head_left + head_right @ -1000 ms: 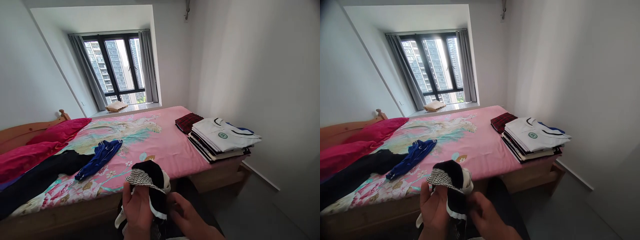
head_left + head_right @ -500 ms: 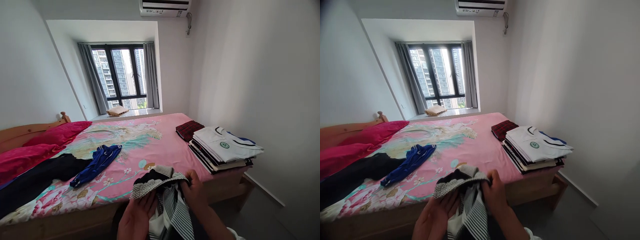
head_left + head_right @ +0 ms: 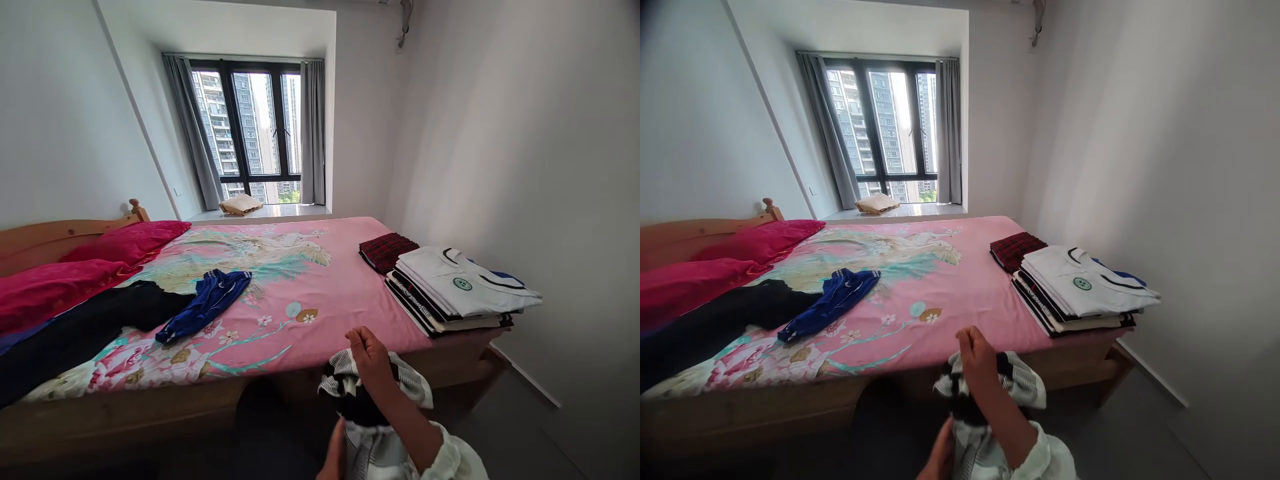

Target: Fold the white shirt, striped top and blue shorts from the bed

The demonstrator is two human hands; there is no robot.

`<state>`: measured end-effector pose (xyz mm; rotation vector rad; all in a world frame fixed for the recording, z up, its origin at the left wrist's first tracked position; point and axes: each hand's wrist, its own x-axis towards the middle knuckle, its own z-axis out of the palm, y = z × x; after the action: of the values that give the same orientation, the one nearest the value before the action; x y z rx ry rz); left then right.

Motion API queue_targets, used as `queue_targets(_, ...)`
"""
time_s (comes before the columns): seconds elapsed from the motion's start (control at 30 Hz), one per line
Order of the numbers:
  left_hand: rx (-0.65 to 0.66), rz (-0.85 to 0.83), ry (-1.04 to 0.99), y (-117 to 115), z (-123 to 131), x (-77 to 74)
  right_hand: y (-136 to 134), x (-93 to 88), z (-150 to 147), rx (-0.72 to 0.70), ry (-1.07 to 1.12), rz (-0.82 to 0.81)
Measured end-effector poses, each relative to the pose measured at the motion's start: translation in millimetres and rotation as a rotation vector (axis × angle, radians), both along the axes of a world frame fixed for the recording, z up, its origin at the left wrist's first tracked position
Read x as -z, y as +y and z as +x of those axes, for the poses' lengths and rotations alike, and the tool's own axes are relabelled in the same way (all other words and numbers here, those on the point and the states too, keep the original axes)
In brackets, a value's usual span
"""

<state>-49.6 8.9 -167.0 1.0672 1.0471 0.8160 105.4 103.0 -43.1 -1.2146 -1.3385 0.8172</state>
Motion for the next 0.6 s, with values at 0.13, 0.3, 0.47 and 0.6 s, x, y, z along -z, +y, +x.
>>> queue_targets(0.13,0.254,0.002,0.246,13,30,-4.3,-25,76.0,38,-0.097,-0.548,-0.066)
queue_targets(0.3,0.139,0.081,0.126,11,37,-12.5,-41,110.2,79,-0.173,-0.709,-0.174)
queue_targets(0.47,0.019,0.106,0.373,8,39,-2.2,-35,85.4,78,-0.254,-0.897,-0.141)
queue_targets(0.6,0.142,0.08,0.55,17,42,-5.3,-43,64.6,62,-0.286,-0.919,-0.079)
